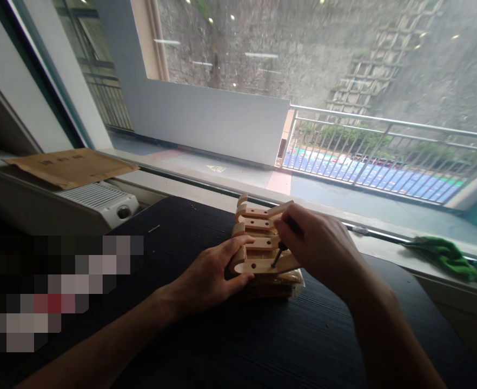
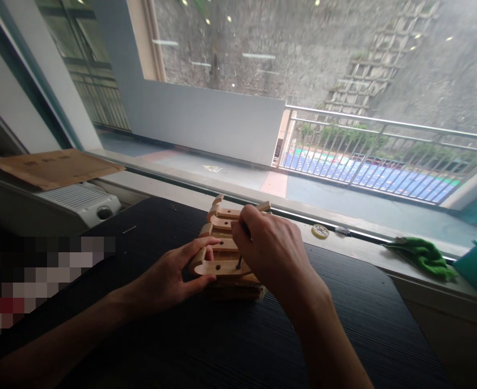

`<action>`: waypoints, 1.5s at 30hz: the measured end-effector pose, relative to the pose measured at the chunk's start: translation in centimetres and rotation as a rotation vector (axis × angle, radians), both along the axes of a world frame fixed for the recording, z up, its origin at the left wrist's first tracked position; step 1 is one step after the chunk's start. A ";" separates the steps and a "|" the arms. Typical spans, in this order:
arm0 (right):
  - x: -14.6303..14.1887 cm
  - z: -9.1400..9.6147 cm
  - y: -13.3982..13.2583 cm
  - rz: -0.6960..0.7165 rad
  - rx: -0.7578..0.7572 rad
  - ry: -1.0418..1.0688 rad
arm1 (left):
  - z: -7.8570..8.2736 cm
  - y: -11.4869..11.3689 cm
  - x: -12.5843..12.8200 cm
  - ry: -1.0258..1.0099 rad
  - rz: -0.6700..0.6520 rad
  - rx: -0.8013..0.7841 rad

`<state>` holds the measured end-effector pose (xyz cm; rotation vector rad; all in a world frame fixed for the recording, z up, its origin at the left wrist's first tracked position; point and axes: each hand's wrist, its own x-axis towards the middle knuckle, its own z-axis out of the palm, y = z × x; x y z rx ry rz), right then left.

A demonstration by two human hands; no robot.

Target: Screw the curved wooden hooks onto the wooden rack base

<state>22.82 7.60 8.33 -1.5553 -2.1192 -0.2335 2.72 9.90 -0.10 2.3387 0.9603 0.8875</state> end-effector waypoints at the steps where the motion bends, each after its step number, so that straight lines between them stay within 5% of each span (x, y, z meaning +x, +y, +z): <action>1: 0.1 -0.1 0.1 -0.014 0.001 0.005 | 0.0 0.0 0.0 -0.006 0.002 -0.002; 15: 1.9 0.6 0.4 -0.105 -0.092 0.048 | 0.2 -0.1 0.0 0.020 -0.002 -0.027; 24: 1.0 0.2 0.2 0.003 -0.054 -0.003 | 0.3 -0.1 0.0 -0.009 0.002 -0.024; 34: 1.8 -0.3 1.1 -0.149 -0.105 0.059 | -0.2 0.0 -0.1 -0.009 0.008 0.011; 45: 0.7 0.4 -0.3 0.074 -0.043 0.024 | 0.2 -0.1 -0.1 0.026 -0.009 -0.009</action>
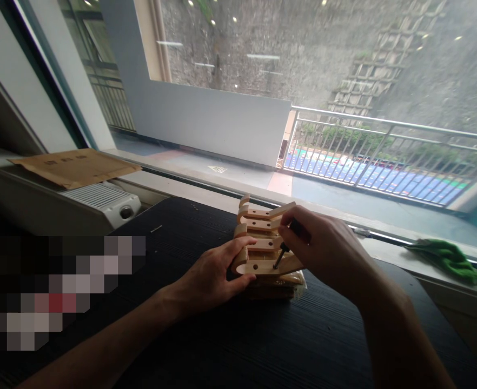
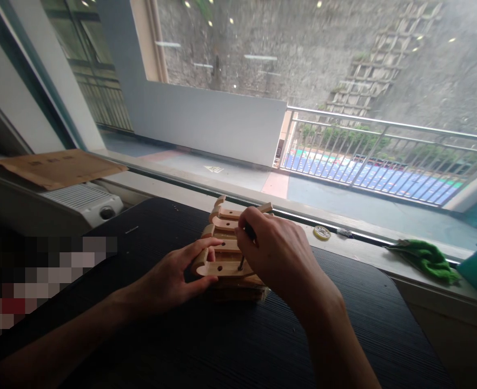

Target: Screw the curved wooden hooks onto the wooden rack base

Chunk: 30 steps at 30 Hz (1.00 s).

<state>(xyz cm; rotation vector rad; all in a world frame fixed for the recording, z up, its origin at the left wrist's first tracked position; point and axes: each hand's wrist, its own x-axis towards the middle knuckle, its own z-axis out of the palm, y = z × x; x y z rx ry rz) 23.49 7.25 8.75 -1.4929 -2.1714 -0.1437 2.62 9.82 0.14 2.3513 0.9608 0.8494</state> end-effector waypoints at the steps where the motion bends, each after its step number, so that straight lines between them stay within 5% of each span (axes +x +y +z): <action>1: 0.0 -0.1 0.1 -0.004 -0.002 -0.002 | 0.0 0.0 0.0 0.000 -0.001 0.008; 10: 0.8 -0.7 1.4 -0.170 -0.073 0.015 | -0.4 0.1 -0.1 0.027 0.007 0.027; 22: 0.1 -0.3 0.3 0.002 0.020 -0.036 | -0.4 0.0 -0.1 0.003 -0.002 0.002; 30: 0.6 -0.5 1.0 -0.148 -0.068 -0.023 | -0.1 0.0 0.0 0.003 0.000 -0.012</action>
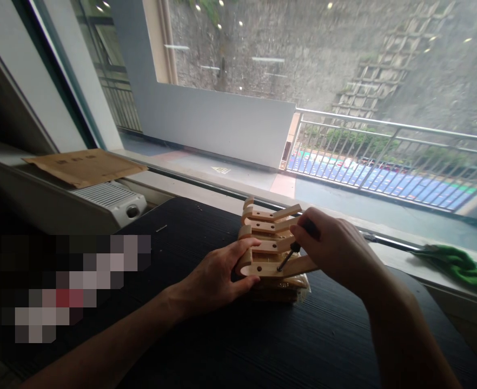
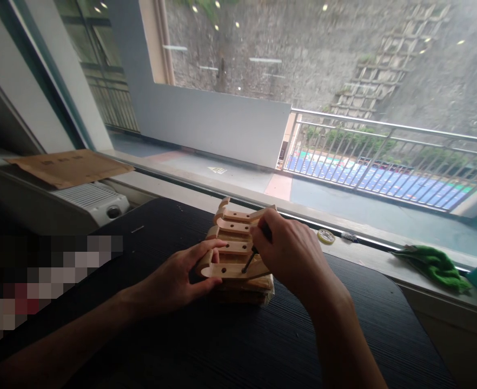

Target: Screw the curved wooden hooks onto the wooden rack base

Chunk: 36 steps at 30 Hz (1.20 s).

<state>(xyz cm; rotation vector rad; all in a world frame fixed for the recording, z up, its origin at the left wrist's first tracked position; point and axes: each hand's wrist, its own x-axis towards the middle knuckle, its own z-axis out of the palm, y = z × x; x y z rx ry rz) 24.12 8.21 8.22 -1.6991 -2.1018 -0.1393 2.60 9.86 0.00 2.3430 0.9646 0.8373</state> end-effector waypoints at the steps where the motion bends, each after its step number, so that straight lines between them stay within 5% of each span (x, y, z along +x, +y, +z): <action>1: 0.1 0.0 0.0 -0.005 -0.006 0.003 | 0.0 0.0 0.0 0.000 -0.001 0.002; 13: -0.3 0.6 -1.0 0.130 0.082 -0.015 | 0.0 -0.1 0.0 0.008 0.002 -0.010; 26: 0.3 0.4 -0.3 0.011 -0.015 0.071 | 0.2 -0.2 0.0 -0.038 -0.003 -0.021; 36: -0.1 1.3 -1.4 0.152 -0.018 0.128 | 0.3 -0.2 0.1 -0.042 0.003 -0.045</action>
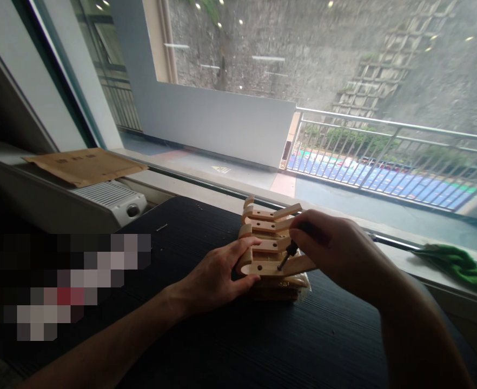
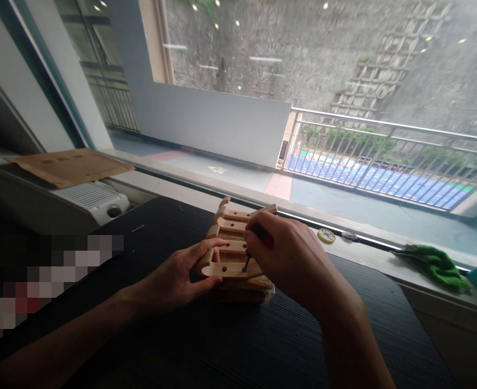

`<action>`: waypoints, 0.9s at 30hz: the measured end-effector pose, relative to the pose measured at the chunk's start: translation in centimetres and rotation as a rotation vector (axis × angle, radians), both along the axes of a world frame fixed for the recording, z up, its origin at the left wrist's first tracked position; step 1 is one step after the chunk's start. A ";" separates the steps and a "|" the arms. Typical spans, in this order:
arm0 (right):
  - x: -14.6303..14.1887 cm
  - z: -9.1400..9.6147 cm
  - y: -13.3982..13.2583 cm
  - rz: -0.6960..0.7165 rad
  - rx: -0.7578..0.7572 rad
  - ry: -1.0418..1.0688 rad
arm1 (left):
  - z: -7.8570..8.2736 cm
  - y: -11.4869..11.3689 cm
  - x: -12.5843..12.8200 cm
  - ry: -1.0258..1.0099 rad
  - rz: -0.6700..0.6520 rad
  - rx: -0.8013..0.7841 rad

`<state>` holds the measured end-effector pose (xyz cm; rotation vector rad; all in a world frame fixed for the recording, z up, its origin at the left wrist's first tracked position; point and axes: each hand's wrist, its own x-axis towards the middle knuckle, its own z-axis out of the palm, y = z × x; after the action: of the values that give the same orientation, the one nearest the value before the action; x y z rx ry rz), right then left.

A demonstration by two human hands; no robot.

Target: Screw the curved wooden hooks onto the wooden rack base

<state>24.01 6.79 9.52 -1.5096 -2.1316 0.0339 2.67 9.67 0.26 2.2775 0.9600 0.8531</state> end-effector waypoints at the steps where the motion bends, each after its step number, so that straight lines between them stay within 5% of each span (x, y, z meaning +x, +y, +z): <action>1: 0.0 0.0 0.0 0.009 0.008 -0.001 | 0.0 0.0 0.0 -0.004 -0.002 0.000; 16: 0.9 -1.0 1.9 -0.158 -0.015 0.016 | -0.2 0.0 0.0 -0.026 0.001 -0.007; 23: -0.2 -0.7 0.8 -0.003 0.093 -0.064 | -0.2 0.0 -0.1 -0.004 0.011 0.007; 27: 0.0 -0.8 1.0 -0.055 0.056 -0.067 | -0.1 0.0 -0.1 0.005 -0.003 -0.009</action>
<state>23.99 7.76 8.74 -1.5560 -2.1236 -0.0961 2.53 9.64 0.13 2.2740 0.9602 0.8401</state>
